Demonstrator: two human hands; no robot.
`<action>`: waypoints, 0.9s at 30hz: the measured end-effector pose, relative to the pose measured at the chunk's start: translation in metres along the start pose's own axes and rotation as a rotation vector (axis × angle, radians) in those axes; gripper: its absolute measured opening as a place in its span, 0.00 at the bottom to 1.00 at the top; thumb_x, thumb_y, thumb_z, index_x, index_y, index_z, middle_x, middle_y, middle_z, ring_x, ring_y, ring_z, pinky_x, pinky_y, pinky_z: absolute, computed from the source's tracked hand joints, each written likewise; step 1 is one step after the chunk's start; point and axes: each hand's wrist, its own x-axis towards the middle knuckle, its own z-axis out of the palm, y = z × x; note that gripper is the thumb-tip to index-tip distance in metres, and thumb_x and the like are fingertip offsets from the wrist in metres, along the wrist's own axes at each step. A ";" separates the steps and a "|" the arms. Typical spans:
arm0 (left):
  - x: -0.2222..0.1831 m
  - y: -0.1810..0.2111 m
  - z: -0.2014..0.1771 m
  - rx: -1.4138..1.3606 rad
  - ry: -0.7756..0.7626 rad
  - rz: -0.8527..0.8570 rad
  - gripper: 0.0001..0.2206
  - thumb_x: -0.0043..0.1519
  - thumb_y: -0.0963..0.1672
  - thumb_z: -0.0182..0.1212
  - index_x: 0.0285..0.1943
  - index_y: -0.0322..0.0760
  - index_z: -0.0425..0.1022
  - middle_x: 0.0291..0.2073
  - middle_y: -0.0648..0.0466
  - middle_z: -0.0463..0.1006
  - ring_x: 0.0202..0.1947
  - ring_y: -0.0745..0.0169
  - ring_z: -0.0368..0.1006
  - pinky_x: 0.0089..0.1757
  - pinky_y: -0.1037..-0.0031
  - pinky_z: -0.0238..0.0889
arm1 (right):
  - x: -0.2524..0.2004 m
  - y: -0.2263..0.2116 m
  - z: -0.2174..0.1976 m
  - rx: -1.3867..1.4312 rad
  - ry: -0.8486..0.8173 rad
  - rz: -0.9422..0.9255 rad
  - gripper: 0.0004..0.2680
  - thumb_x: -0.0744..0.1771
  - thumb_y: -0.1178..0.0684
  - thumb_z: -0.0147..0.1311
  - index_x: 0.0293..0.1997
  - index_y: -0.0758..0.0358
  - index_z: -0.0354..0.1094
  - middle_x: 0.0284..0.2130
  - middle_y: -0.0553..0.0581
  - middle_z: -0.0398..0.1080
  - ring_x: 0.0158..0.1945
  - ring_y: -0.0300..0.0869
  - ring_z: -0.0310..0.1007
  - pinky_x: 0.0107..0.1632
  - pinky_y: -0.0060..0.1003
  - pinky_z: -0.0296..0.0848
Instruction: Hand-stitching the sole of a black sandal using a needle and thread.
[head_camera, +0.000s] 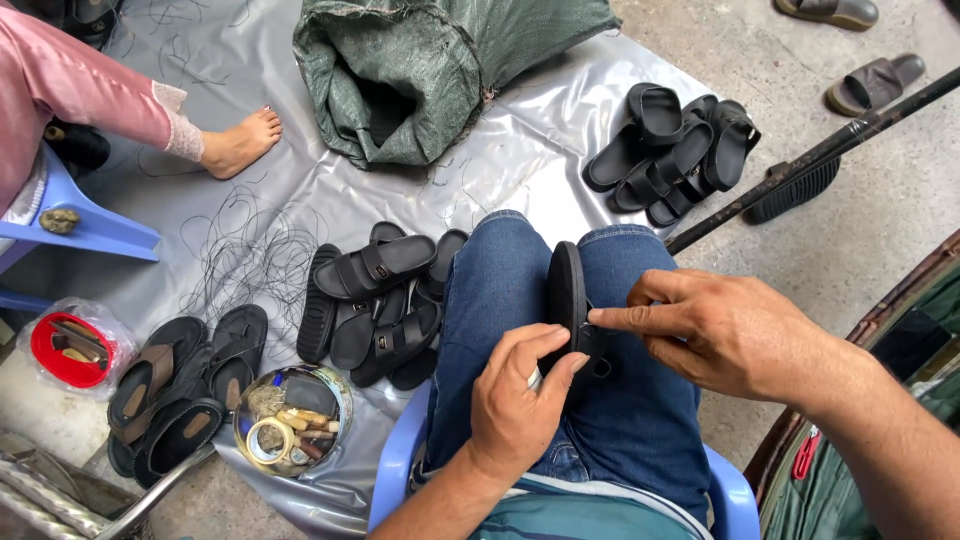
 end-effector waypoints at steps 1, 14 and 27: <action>0.000 0.000 0.002 -0.015 0.025 0.008 0.11 0.52 0.40 0.64 0.42 0.35 0.70 0.36 0.49 0.74 0.38 0.58 0.74 0.41 0.76 0.70 | 0.000 -0.001 -0.001 -0.080 -0.053 0.039 0.18 0.61 0.50 0.44 0.57 0.32 0.57 0.32 0.44 0.62 0.30 0.39 0.67 0.18 0.39 0.70; -0.006 -0.001 0.015 -0.035 0.149 0.108 0.14 0.50 0.35 0.67 0.43 0.34 0.73 0.38 0.48 0.75 0.35 0.59 0.77 0.39 0.78 0.75 | 0.000 -0.004 0.009 -0.169 0.210 -0.041 0.12 0.60 0.54 0.50 0.46 0.43 0.68 0.30 0.40 0.67 0.23 0.39 0.69 0.15 0.36 0.65; -0.006 -0.008 0.013 -0.103 0.141 0.114 0.17 0.49 0.33 0.67 0.45 0.35 0.72 0.37 0.46 0.74 0.37 0.59 0.77 0.42 0.77 0.75 | 0.011 -0.011 0.017 -0.116 0.352 -0.072 0.04 0.61 0.53 0.51 0.35 0.53 0.68 0.28 0.45 0.67 0.26 0.38 0.69 0.22 0.31 0.66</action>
